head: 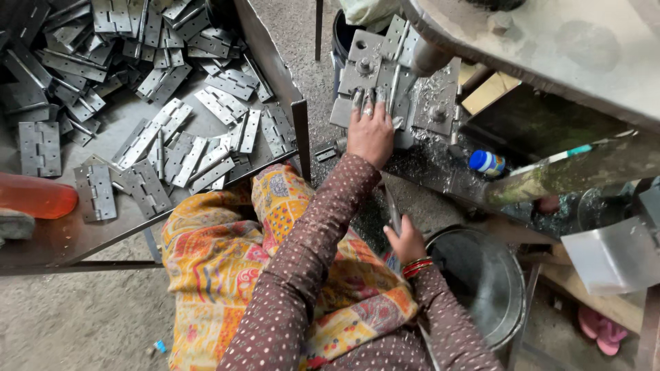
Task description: The person sits on the floor and repeatedly places metal hinge pieces into a manual punching machine. They position each piece under the press, operate the lever to punch a hole, and then remove the finished piece. The process is repeated for multiple hinge units from a nearby tray.
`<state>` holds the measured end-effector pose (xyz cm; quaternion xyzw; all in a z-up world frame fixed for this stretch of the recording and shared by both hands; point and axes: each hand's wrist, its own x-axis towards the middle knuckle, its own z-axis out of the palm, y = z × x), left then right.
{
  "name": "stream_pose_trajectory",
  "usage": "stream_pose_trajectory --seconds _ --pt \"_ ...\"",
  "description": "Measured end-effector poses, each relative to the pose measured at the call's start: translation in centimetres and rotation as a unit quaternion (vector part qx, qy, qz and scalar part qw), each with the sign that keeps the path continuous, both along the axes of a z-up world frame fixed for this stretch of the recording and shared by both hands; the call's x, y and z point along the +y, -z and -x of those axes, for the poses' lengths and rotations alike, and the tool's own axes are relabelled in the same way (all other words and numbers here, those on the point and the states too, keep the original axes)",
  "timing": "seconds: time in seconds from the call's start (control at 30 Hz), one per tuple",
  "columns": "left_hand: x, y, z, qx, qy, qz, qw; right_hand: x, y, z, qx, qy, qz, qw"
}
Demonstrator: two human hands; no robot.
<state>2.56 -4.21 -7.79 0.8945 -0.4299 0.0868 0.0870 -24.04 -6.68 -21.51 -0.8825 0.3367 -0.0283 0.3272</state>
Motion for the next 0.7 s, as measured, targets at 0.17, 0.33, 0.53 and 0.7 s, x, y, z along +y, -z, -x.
stream_pose_trajectory --seconds 0.17,0.33,0.53,0.7 --pt "0.4 -0.4 0.7 0.002 0.006 0.042 0.999 -1.1 0.3 0.5 -0.002 -0.006 -0.013 1.0" --pt "1.1 0.1 0.9 -0.026 0.006 0.049 0.998 -3.5 -1.2 -0.5 0.138 -0.049 0.029 0.989" --pt "1.1 -0.7 1.0 -0.031 0.004 0.057 0.998 -0.5 4.9 0.1 -0.007 0.014 0.097 0.995" --pt "2.0 -0.6 1.3 -0.007 0.018 0.042 0.999 1.4 6.2 0.1 0.008 0.03 0.08 0.996"
